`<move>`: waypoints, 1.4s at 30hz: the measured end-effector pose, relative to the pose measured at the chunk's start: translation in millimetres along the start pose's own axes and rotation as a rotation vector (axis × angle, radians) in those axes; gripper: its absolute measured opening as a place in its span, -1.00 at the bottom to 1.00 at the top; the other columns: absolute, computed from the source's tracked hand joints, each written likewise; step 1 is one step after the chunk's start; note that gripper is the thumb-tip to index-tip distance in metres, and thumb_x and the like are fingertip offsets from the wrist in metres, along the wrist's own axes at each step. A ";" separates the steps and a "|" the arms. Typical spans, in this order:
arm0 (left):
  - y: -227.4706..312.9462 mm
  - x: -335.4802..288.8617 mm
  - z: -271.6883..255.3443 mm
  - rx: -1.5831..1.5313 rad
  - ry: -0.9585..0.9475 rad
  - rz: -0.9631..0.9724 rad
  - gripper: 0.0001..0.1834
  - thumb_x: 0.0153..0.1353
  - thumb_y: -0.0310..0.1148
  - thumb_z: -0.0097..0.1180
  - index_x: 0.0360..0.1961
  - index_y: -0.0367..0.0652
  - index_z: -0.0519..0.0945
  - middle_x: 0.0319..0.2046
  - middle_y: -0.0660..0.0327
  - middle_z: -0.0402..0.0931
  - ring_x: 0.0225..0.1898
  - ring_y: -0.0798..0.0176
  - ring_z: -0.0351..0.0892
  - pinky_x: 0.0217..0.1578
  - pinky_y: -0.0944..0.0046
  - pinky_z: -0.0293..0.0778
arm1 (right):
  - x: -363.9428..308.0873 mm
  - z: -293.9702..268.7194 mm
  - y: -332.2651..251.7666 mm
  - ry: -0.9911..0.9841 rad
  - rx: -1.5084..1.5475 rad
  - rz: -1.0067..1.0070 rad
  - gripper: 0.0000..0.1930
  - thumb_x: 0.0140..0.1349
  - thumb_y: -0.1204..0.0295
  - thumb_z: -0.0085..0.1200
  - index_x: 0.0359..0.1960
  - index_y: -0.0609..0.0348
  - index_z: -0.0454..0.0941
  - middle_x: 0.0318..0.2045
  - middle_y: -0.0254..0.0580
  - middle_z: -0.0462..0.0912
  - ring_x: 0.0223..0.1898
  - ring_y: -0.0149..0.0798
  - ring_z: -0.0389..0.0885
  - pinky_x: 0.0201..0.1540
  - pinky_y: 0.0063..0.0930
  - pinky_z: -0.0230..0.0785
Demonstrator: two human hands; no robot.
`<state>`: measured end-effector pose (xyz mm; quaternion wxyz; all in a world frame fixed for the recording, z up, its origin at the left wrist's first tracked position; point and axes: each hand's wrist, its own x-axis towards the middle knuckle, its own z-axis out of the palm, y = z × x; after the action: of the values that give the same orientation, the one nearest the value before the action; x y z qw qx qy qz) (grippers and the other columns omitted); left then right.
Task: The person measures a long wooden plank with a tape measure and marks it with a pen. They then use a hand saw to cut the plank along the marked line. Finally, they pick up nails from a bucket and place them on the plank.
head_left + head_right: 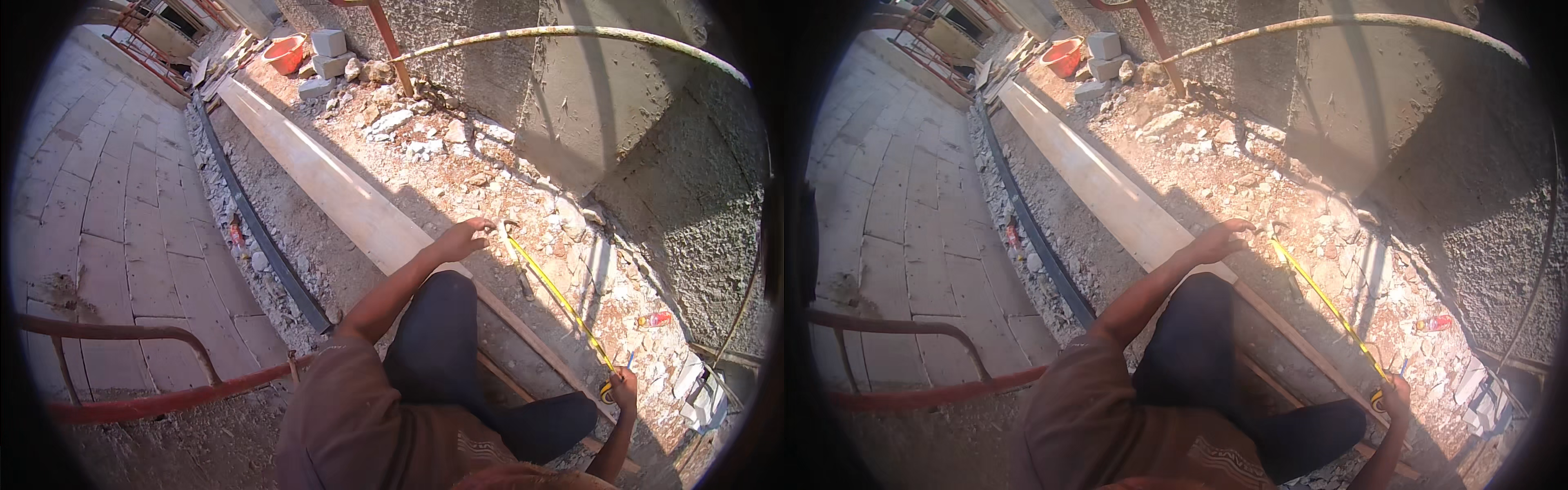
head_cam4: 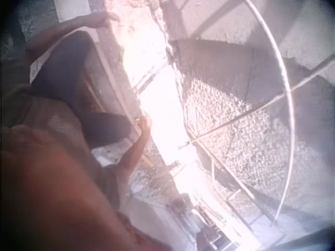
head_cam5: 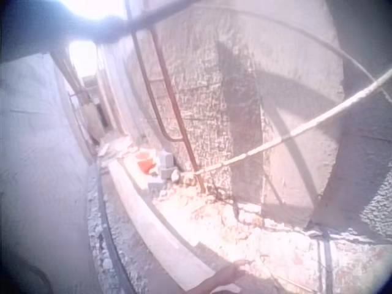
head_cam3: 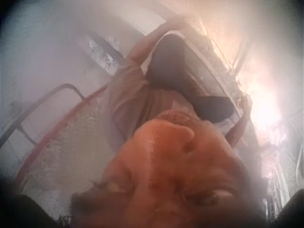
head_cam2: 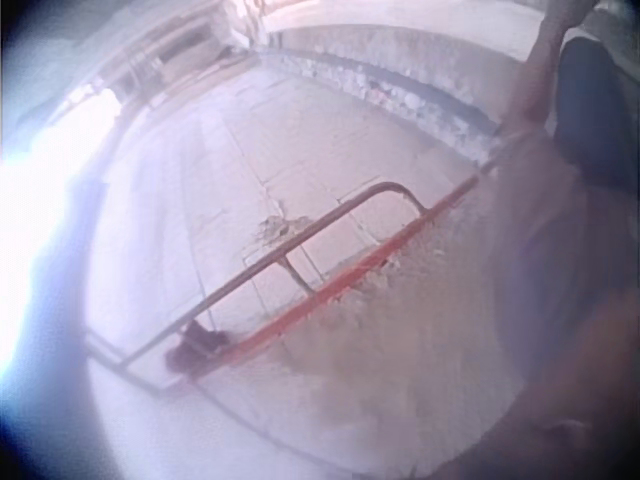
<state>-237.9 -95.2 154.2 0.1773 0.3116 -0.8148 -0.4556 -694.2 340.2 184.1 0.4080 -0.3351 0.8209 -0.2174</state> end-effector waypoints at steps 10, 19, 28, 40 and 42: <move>210.5 -93.9 -25.3 -0.496 0.211 -0.302 -0.69 0.37 -0.32 0.07 0.05 -0.26 0.56 -0.21 0.24 0.56 -0.13 0.38 0.52 -0.07 0.29 0.45 | -124.6 -53.8 -143.0 -0.007 -0.144 -0.205 -0.74 0.25 0.31 0.10 -0.33 0.32 0.61 -0.55 -0.27 0.50 -0.48 -0.35 0.46 -0.32 -0.39 0.34; 311.7 -154.6 -22.3 -0.809 0.085 -0.541 -0.62 0.38 -0.19 0.10 0.06 -0.26 0.55 -0.26 0.23 0.57 -0.21 0.38 0.53 -0.15 0.30 0.46 | -234.7 -18.0 -286.7 -0.348 0.221 0.216 -0.68 0.29 0.29 0.09 -0.18 0.36 0.69 -0.40 -0.20 0.71 -0.32 -0.37 0.63 -0.18 -0.46 0.42; 438.9 -172.6 -91.0 -1.166 -0.129 -0.705 -0.42 0.43 -0.06 -0.01 0.30 -0.24 0.30 0.13 0.04 0.49 0.11 0.13 0.54 0.10 0.08 0.46 | -247.0 -52.5 -458.0 -0.518 -0.047 0.012 -0.73 0.20 0.32 0.18 -0.23 0.30 0.70 -0.45 -0.21 0.68 -0.40 -0.40 0.59 -0.29 -0.48 0.39; 455.0 -208.7 -206.7 -1.611 0.091 -0.467 -0.34 0.46 0.16 -0.26 0.38 -0.05 0.18 0.22 0.07 0.38 0.17 0.08 0.50 0.12 -0.10 0.51 | -249.7 61.1 -702.0 -0.569 0.033 -0.238 -0.48 0.35 0.31 0.11 0.29 0.29 0.41 -0.28 -0.20 0.67 -0.30 -0.44 0.59 -0.20 -0.51 0.44; 451.2 -216.2 -230.3 -1.880 0.269 -0.492 -0.38 0.51 0.08 -0.35 0.35 -0.17 0.21 0.19 0.01 0.40 0.19 0.04 0.47 0.16 -0.10 0.48 | -248.2 80.8 -717.7 -0.527 -0.001 -0.366 -0.45 0.37 0.27 0.09 0.33 0.27 0.35 -0.18 -0.09 0.66 -0.19 -0.36 0.60 -0.10 -0.46 0.45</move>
<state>-101.6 80.2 658.3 0.3448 0.2538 -0.0055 -0.9037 -251.0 25.3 720.5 0.5605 -0.5222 0.6132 -0.1927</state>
